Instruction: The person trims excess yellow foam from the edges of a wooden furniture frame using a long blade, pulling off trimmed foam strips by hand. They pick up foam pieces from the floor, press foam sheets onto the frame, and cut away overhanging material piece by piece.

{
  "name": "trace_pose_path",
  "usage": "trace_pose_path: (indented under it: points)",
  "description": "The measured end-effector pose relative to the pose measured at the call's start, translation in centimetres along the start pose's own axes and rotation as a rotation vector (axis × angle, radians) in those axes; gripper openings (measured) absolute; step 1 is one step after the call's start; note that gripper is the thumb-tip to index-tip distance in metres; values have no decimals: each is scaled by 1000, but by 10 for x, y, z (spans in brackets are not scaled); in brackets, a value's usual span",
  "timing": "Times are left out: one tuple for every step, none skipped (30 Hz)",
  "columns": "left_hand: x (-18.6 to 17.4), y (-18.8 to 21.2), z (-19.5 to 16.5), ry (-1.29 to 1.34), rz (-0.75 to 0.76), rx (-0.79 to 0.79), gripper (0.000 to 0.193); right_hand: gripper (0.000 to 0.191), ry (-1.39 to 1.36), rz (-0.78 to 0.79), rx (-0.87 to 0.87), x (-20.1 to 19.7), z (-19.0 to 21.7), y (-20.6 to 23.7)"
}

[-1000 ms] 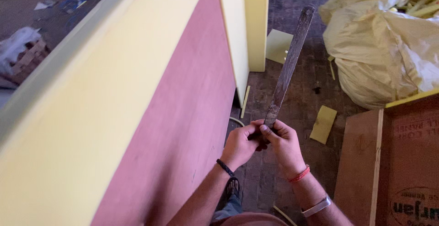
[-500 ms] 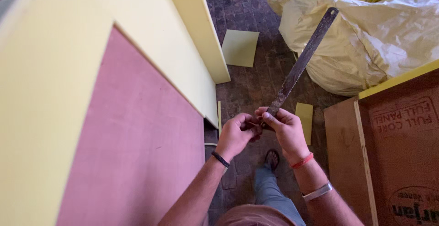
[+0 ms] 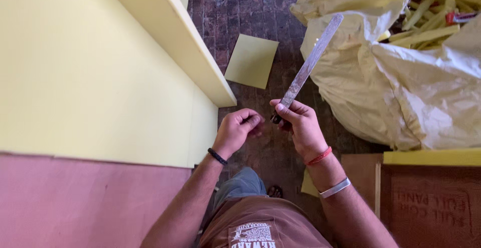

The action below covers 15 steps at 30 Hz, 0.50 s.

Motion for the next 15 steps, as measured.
trace_pose_path:
  points:
    - [-6, -26, -3, 47, -6, -26, 15, 21, 8, 6, 11, -3, 5, -25]
    - [-12, -54, -5, 93, -13, -51, 17, 21, 27, 3, 19, -7, 11, -51]
    - [-19, -84, -6, 137, -19, -74, 20, 21, 44, 0, 25, -12, 17, -80]
    - [-26, -114, -8, 141, -28, -56, 20, 21, 58, -3, 26, -16, 22, -111]
    - [-31, -145, -9, 143, -37, -39, 19, 22, 74, 11, 21, -18, 29, -142]
    - [-38, -176, -12, 141, -42, -21, 19, 22, 86, 23, 13, -21, 35, -173]
    - [-45, -210, -16, 135, -56, 12, 19, 23, 96, 36, 4, -21, 43, -207]
    - [-51, -242, -22, 125, -65, 35, 19, 23, 103, 35, 4, -21, 49, -239]
    - [-61, -271, -29, 116, -65, 56, 21, 24, 109, 24, 4, -20, 59, -269]
    - [-72, -300, -36, 104, -58, 73, 24, 24, 122, 8, 2, -20, 71, -299]
    - [-81, -332, -46, 99, -56, 103, 26, 24, 113, 7, 3, -17, 84, -332]
    - [-89, -363, -58, 98, -64, 136, 28, 24, 110, 14, 4, -14, 95, -364]
    - [-98, -396, -70, 88, -62, 117, 29, 24, 104, 21, 11, -11, 105, -394]
    - [-106, -426, -81, 80, -62, 92, 31, 24, 89, 23, -7, -11, 115, -424]
    - [-113, -455, -91, 72, -70, 65, 34, 24, 74, 32, -20, -10, 123, -456]
Point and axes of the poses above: each hand's wrist, its own y-axis away from the middle knuckle, its own x-axis out of the palm, z = x × y, the point moved 1 cm from there along -y, towards the middle knuckle, and after that the axes turned 3 degrees about -x, right-handed, at the moved point
